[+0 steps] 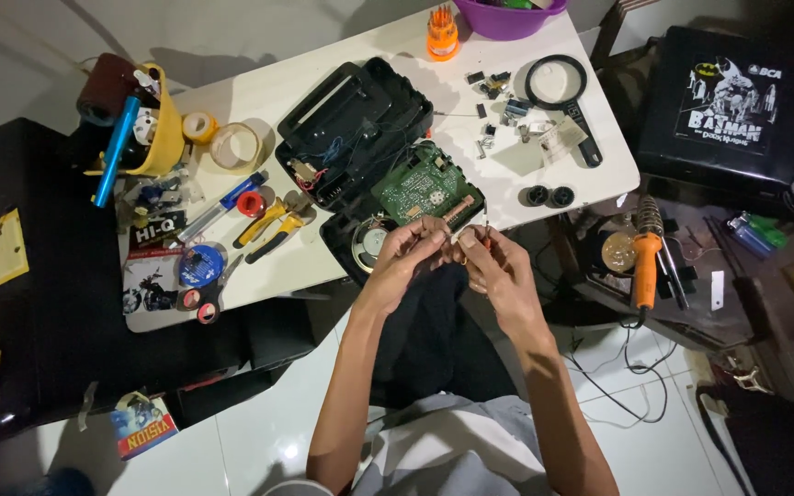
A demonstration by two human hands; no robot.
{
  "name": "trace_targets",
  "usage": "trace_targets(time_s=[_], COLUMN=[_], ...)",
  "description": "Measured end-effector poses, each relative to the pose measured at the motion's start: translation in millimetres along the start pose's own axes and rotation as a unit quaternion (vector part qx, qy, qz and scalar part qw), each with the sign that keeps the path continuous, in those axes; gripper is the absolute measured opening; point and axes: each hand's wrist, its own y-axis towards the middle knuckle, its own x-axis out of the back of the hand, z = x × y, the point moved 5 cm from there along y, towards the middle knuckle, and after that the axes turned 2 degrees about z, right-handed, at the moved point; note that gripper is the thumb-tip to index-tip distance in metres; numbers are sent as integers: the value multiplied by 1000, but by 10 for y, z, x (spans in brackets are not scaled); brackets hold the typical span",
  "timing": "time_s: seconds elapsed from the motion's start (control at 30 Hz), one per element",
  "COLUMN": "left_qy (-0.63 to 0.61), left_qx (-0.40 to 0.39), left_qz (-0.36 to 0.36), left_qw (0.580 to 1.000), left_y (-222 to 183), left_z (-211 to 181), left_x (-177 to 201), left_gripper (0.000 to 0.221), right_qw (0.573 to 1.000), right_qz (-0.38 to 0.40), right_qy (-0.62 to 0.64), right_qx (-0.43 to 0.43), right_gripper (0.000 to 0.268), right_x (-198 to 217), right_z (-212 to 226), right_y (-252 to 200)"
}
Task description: Fitting a circuit board into a plastic casing and connecting internal wiring
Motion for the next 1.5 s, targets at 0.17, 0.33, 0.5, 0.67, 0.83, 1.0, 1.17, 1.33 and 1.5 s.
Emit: trace_targets(time_s=[0.17, 0.33, 0.5, 0.67, 0.83, 1.0, 1.17, 1.33, 1.5], left_qy=[-7, -8, 26, 84, 94, 98, 112, 121, 112], left_qx=[8, 2, -19, -48, -63, -74, -94, -96, -109], left_qz=[-2, -5, 5, 12, 25, 22, 27, 18, -12], left_qw=[1000, 1000, 999, 995, 993, 992, 989, 988, 988], left_y=[37, 12, -7, -37, -40, -50, -73, -201, -169], left_z=[150, 89, -8, -123, -155, -166, -211, -481, -308], left_x=[104, 31, -21, -128, -176, -194, -204, -394, -312], left_gripper=[11, 10, 10, 9, 11, 11, 11, 13, 12], right_qw=[999, 998, 996, 998, 998, 997, 992, 966, 933], right_qz=[-19, -53, -73, -65, -36, -36, -64, -84, -101], right_qy=[-24, -28, -45, 1, 52, 65, -83, -194, -270], right_qx=[23, 22, 40, 24, 8, 0, 68, 150, 216], right_gripper=[25, 21, 24, 18, 14, 12, 17, 20, 24], right_x=[-15, 1, -9, -31, 20, 39, -115, -138, -218], right_z=[30, -7, 99, 118, 59, 42, 323, 343, 370], right_y=[9, 14, -28, -48, -31, -45, -177, -212, -187])
